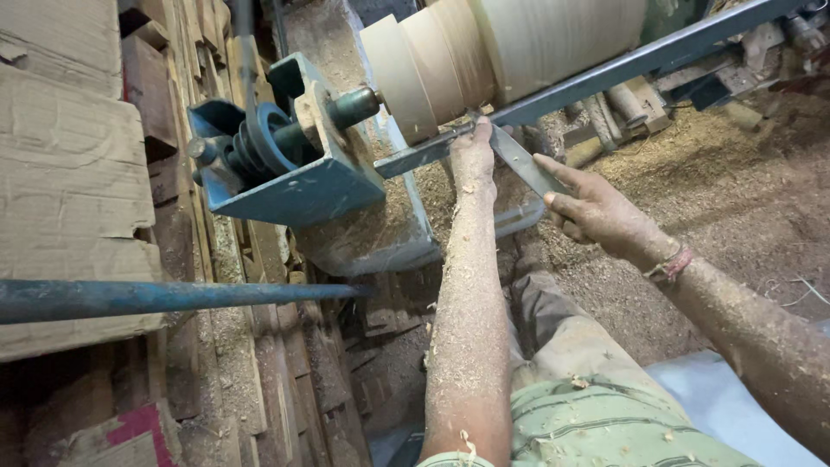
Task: The person holds a chisel against a spinning wooden workpiece on a lathe, shaping its profile, then uses a rasp file to smooth the rotating wood. They continue alternating between the chisel and the file while the lathe runs, working the surface of the turned piece.
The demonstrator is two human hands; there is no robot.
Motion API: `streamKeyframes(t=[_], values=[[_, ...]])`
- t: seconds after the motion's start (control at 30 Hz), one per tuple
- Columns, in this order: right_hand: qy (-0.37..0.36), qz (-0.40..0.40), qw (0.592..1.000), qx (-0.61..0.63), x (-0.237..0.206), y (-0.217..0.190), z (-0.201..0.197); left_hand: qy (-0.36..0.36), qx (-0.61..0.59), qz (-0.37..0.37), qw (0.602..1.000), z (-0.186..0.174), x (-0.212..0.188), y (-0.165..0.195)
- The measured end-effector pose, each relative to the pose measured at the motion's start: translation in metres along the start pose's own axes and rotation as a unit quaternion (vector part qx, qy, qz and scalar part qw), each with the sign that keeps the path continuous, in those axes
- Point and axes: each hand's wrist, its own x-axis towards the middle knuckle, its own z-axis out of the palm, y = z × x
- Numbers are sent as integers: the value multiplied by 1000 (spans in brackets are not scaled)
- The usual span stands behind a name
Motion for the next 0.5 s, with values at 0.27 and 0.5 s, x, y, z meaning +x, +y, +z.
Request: streamKeyframes(t=[0.27, 0.5], values=[[4, -25, 1000, -10, -4, 6, 2, -7, 2, 12, 1000, -2, 7, -11], [94, -46, 994, 6, -6, 17, 36, -26, 21, -28, 999, 3, 7, -3]])
